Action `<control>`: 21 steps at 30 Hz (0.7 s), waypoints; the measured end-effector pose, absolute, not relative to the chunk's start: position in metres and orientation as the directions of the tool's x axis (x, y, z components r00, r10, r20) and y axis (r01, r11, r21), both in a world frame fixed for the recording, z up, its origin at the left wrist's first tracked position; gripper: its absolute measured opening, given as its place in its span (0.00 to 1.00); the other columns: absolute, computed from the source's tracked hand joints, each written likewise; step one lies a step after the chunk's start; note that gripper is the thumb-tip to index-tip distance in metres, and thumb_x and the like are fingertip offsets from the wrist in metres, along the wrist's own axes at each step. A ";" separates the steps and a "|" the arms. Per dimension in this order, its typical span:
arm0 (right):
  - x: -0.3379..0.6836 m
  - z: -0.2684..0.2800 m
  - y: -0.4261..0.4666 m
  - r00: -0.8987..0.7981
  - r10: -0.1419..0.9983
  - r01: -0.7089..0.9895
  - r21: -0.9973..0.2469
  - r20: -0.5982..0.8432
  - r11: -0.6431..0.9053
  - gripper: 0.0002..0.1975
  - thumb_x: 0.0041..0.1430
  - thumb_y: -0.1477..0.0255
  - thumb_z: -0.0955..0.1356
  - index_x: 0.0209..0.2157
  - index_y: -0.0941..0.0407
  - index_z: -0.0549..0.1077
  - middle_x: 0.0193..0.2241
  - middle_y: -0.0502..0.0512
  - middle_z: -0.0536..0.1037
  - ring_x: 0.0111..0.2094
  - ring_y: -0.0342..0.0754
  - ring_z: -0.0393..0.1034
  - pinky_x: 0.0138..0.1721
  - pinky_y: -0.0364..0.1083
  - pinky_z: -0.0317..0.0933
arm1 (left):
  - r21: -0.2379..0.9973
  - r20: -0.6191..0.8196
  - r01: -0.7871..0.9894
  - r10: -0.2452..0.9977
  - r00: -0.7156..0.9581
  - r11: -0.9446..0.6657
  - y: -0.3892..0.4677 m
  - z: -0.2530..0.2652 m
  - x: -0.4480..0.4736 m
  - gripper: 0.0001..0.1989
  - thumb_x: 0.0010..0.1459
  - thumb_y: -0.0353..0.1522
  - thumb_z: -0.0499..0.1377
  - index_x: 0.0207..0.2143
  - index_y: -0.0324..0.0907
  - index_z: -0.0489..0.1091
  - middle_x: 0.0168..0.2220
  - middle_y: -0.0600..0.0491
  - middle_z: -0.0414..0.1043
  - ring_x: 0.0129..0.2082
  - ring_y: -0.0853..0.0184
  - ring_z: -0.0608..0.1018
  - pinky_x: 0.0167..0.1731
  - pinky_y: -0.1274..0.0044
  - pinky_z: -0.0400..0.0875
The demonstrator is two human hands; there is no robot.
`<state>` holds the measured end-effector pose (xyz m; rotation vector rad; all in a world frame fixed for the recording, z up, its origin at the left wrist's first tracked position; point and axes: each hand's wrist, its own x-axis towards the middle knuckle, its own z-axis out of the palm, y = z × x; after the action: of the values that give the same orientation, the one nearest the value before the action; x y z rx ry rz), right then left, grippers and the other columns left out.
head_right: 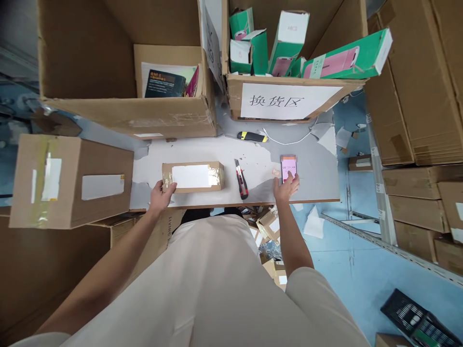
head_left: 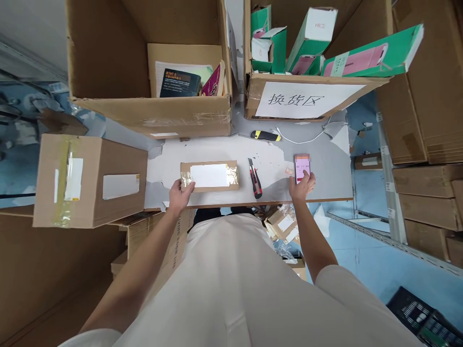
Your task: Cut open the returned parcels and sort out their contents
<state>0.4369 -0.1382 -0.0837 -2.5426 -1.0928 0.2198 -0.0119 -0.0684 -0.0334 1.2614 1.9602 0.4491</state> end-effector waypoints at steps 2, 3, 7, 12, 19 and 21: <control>0.420 -0.075 -0.135 0.590 0.807 0.718 -0.477 0.030 -0.507 0.31 0.56 0.59 0.63 0.59 0.58 0.58 0.60 0.70 0.55 0.61 0.64 0.49 0.57 0.65 0.47 | 0.656 -0.409 0.592 0.880 -0.241 0.467 -0.070 -0.032 -0.009 0.28 0.51 0.49 0.58 0.47 0.38 0.67 0.44 0.45 0.75 0.42 0.59 0.76 0.44 0.69 0.70; 0.409 -0.071 -0.132 0.518 0.855 0.734 -0.528 0.028 -0.427 0.31 0.56 0.60 0.63 0.59 0.59 0.58 0.59 0.69 0.57 0.60 0.62 0.50 0.58 0.65 0.47 | 0.668 -0.416 0.574 0.878 -0.239 0.473 -0.071 -0.032 -0.009 0.29 0.51 0.49 0.57 0.47 0.37 0.67 0.44 0.44 0.75 0.43 0.58 0.76 0.44 0.68 0.70; 0.355 -0.063 -0.120 0.096 0.990 0.675 -0.725 -0.100 -0.138 0.31 0.56 0.66 0.63 0.60 0.58 0.56 0.53 0.66 0.66 0.54 0.57 0.61 0.57 0.59 0.55 | 0.777 -0.406 0.450 0.897 -0.176 0.440 -0.078 -0.038 -0.015 0.34 0.50 0.53 0.56 0.48 0.35 0.66 0.47 0.41 0.73 0.46 0.56 0.75 0.48 0.66 0.69; 0.302 -0.064 -0.114 -0.259 0.934 0.609 -0.792 -0.247 -0.041 0.39 0.53 0.67 0.68 0.65 0.55 0.51 0.60 0.64 0.60 0.60 0.57 0.56 0.59 0.57 0.54 | 0.835 -0.441 0.370 0.897 0.010 0.407 -0.092 -0.052 -0.033 0.48 0.36 0.48 0.69 0.58 0.39 0.58 0.56 0.39 0.66 0.56 0.51 0.70 0.53 0.61 0.66; 0.288 -0.063 -0.115 -0.160 0.930 0.679 -0.721 -0.330 -0.139 0.39 0.56 0.72 0.64 0.66 0.57 0.46 0.63 0.64 0.57 0.62 0.54 0.56 0.61 0.53 0.52 | 0.840 -0.405 0.431 0.910 0.094 0.329 -0.096 -0.042 -0.036 0.42 0.45 0.45 0.66 0.60 0.41 0.59 0.57 0.42 0.66 0.56 0.53 0.70 0.56 0.60 0.63; 0.294 -0.062 -0.112 0.057 0.924 0.787 -0.552 -0.378 -0.274 0.36 0.57 0.71 0.64 0.65 0.59 0.49 0.62 0.65 0.59 0.63 0.57 0.53 0.61 0.55 0.51 | 0.842 -0.408 0.419 0.910 0.078 0.341 -0.094 -0.039 -0.033 0.36 0.51 0.47 0.61 0.59 0.41 0.61 0.56 0.42 0.67 0.55 0.54 0.71 0.53 0.62 0.66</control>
<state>0.2940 -0.1124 -0.0620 -2.1294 -1.7568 1.0190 -0.0331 -0.0943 -0.0391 1.2546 1.5272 0.5715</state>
